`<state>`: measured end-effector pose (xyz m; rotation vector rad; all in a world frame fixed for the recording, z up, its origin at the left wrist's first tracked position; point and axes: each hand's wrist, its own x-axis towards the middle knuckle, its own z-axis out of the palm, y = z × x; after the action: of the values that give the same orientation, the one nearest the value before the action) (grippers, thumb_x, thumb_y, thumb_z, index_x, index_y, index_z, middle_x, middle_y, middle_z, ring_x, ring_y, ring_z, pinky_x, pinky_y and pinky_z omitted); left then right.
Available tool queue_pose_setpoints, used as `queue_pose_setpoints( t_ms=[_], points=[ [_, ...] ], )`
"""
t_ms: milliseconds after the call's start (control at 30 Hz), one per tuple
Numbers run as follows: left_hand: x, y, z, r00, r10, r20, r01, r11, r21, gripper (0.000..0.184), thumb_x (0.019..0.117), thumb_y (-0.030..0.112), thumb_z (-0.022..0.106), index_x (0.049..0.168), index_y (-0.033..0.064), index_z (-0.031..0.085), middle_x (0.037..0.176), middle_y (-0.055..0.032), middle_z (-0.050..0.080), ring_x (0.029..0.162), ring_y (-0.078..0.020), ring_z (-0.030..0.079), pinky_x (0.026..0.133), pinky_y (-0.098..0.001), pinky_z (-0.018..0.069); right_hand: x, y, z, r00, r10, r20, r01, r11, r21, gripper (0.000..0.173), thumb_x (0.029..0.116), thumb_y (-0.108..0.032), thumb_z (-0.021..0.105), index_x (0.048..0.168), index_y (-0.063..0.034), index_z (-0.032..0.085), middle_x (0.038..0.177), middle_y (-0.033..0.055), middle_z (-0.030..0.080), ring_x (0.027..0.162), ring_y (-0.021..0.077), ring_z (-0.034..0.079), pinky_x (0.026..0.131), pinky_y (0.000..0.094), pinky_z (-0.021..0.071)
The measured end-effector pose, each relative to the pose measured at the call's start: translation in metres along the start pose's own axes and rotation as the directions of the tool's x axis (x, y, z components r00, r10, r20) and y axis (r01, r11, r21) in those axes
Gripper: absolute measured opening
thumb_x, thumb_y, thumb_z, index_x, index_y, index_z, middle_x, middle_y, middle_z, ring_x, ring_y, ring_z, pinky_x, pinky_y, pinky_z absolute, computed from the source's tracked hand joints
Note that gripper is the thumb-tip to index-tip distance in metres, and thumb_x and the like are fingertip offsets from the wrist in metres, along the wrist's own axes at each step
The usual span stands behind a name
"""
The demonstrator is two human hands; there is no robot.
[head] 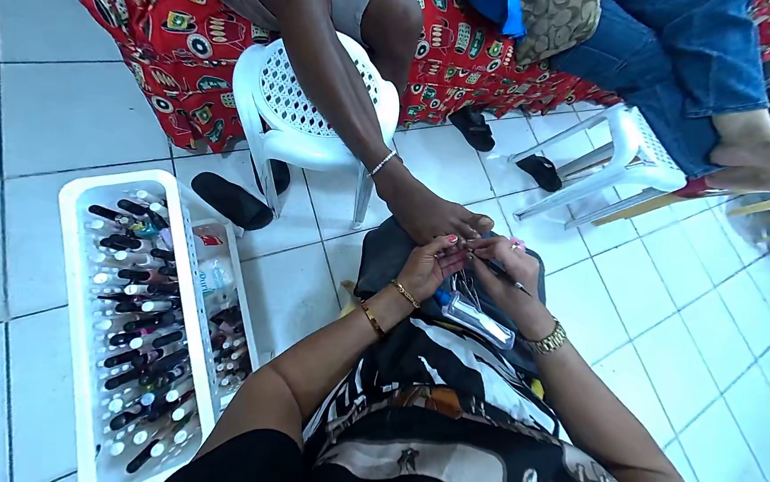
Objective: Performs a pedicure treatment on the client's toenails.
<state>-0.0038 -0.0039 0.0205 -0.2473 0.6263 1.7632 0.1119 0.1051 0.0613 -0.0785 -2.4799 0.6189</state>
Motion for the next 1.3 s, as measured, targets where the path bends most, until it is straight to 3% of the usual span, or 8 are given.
queue_pose_setpoints(
  t_ms=[100,333,467,700,767,1300],
  points=[
    [0.003,-0.002,-0.002,1.0,0.018,0.014,-0.018,1.0,0.015,0.016,0.1037,0.012,0.053,0.091,0.0095,0.062,0.085,-0.0029,0.068,0.077,-0.0137,0.07,0.079,-0.0294,0.0595,-0.002,0.004,0.002,1.0,-0.005,-0.001,0.005,1.0,-0.009,0.01,0.0887,-0.004,0.065,0.082,0.0028,0.066,0.097,0.0182,0.073,0.091,0.0202,0.072,0.08,0.0295,0.0579],
    [0.003,-0.002,-0.004,1.0,0.016,0.021,-0.016,1.0,0.003,0.015,0.1028,0.012,0.055,0.09,0.0104,0.062,0.084,-0.0023,0.068,0.078,-0.014,0.069,0.08,-0.0295,0.0595,-0.002,0.004,0.005,0.999,-0.005,-0.036,0.005,1.0,-0.02,0.009,0.0872,-0.003,0.066,0.08,0.0024,0.067,0.095,0.0165,0.074,0.091,0.0183,0.072,0.082,0.027,0.0573],
    [0.003,-0.003,-0.003,1.0,0.013,0.003,-0.013,1.0,0.006,0.013,0.1024,0.012,0.056,0.091,0.0102,0.061,0.084,-0.0024,0.066,0.078,-0.0144,0.068,0.08,-0.0301,0.0592,-0.003,0.008,0.011,0.998,-0.014,-0.068,0.011,0.999,-0.053,0.009,0.0862,-0.003,0.067,0.079,0.0028,0.067,0.093,0.0177,0.074,0.087,0.0204,0.072,0.076,0.0281,0.057],
    [0.002,-0.003,-0.002,1.0,0.019,-0.009,-0.019,1.0,0.013,0.014,0.1022,0.012,0.056,0.09,0.0107,0.061,0.082,-0.0017,0.066,0.076,-0.014,0.068,0.079,-0.0298,0.0595,-0.003,0.009,0.012,0.997,-0.001,-0.082,-0.001,1.0,-0.031,0.009,0.0854,-0.003,0.068,0.079,0.0039,0.068,0.092,0.0179,0.074,0.086,0.0202,0.072,0.076,0.0283,0.0568],
    [0.003,-0.003,-0.003,1.0,0.015,-0.008,-0.015,1.0,0.009,0.013,0.1023,0.012,0.056,0.09,0.0106,0.061,0.083,-0.0023,0.067,0.077,-0.0145,0.069,0.079,-0.0303,0.0599,-0.003,0.007,0.008,0.998,0.014,-0.057,-0.015,1.0,-0.016,0.009,0.0863,-0.003,0.068,0.08,0.0036,0.068,0.093,0.0168,0.074,0.088,0.0186,0.072,0.08,0.0272,0.0568],
    [0.003,-0.001,-0.004,1.0,0.009,0.0,-0.009,1.0,0.019,0.012,0.1021,0.013,0.057,0.092,0.0105,0.061,0.086,-0.0024,0.067,0.079,-0.0143,0.069,0.08,-0.0302,0.0597,0.001,0.007,0.004,0.998,0.067,-0.01,-0.067,0.998,0.004,0.009,0.0861,-0.004,0.068,0.082,0.0034,0.068,0.094,0.0163,0.074,0.088,0.0171,0.072,0.08,0.027,0.0566]
  ],
)
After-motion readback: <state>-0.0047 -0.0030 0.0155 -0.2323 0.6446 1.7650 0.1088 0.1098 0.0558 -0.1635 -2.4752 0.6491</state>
